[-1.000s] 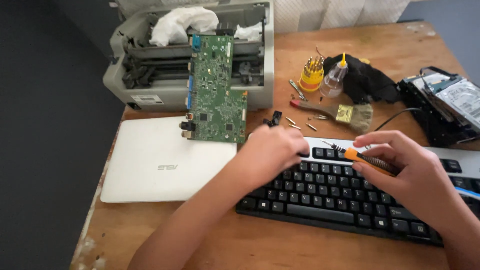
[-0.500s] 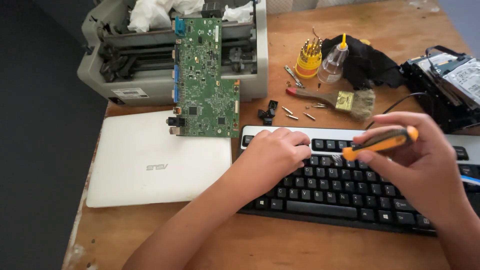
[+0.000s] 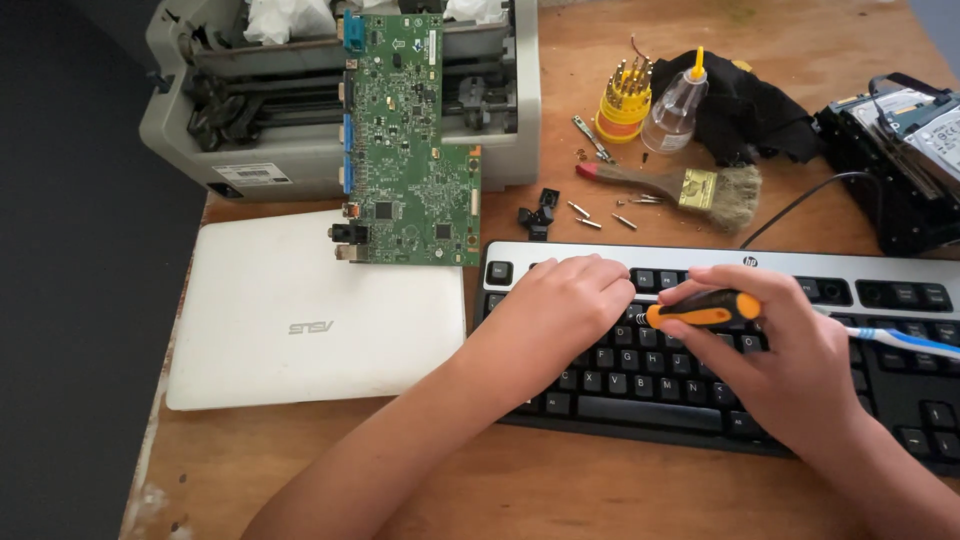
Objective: Disassembling a computer keyboard by prying off the keys with a screwdriver
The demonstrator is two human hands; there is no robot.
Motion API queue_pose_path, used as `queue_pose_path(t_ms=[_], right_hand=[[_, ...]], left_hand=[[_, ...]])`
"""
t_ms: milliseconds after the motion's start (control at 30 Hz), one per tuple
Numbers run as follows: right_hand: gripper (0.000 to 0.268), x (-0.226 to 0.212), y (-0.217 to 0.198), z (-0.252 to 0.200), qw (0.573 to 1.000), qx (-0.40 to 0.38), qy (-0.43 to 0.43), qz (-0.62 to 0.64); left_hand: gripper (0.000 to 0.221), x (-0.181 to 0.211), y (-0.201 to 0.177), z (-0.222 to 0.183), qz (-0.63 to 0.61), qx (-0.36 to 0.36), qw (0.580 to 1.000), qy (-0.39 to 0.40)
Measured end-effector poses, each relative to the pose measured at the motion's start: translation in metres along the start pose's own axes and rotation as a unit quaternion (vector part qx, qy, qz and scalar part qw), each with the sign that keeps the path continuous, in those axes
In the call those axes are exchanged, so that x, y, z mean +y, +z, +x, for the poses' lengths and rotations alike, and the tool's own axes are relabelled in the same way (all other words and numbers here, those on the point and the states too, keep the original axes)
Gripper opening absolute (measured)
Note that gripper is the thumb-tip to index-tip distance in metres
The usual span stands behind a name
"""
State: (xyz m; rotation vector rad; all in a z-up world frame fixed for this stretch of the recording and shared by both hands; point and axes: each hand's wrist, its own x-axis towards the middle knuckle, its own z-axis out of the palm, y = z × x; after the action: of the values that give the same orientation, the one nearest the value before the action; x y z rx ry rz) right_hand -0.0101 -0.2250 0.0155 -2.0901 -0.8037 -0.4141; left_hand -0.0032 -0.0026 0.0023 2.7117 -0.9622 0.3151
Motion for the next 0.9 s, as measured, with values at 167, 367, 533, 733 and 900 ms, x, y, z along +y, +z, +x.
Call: queue_pose_path(t_ms=[167, 367, 533, 733, 900], right_hand=[[0.051, 0.005, 0.005, -0.002, 1.0, -0.015, 0.003, -0.013], [0.04, 0.001, -0.006, 0.001, 0.997, -0.05, 0.052, -0.018], [0.038, 0.004, -0.01, 0.001, 0.994, -0.081, 0.068, -0.022], [0.039, 0.005, -0.001, -0.002, 0.997, -0.073, 0.015, -0.009], [0.027, -0.001, -0.006, -0.002, 0.991, -0.1, -0.082, -0.025]], left_hand=[[0.015, -0.001, 0.003, 0.0, 0.01, 0.012, 1.0, 0.005], [0.014, 0.0, 0.007, -0.001, 0.016, 0.023, 1.0, 0.002], [0.013, 0.0, 0.008, -0.001, 0.022, 0.015, 1.0, 0.007], [0.015, 0.002, 0.008, -0.002, 0.036, 0.023, 0.999, 0.008], [0.014, 0.001, 0.01, -0.002, 0.023, 0.019, 1.0, 0.006]])
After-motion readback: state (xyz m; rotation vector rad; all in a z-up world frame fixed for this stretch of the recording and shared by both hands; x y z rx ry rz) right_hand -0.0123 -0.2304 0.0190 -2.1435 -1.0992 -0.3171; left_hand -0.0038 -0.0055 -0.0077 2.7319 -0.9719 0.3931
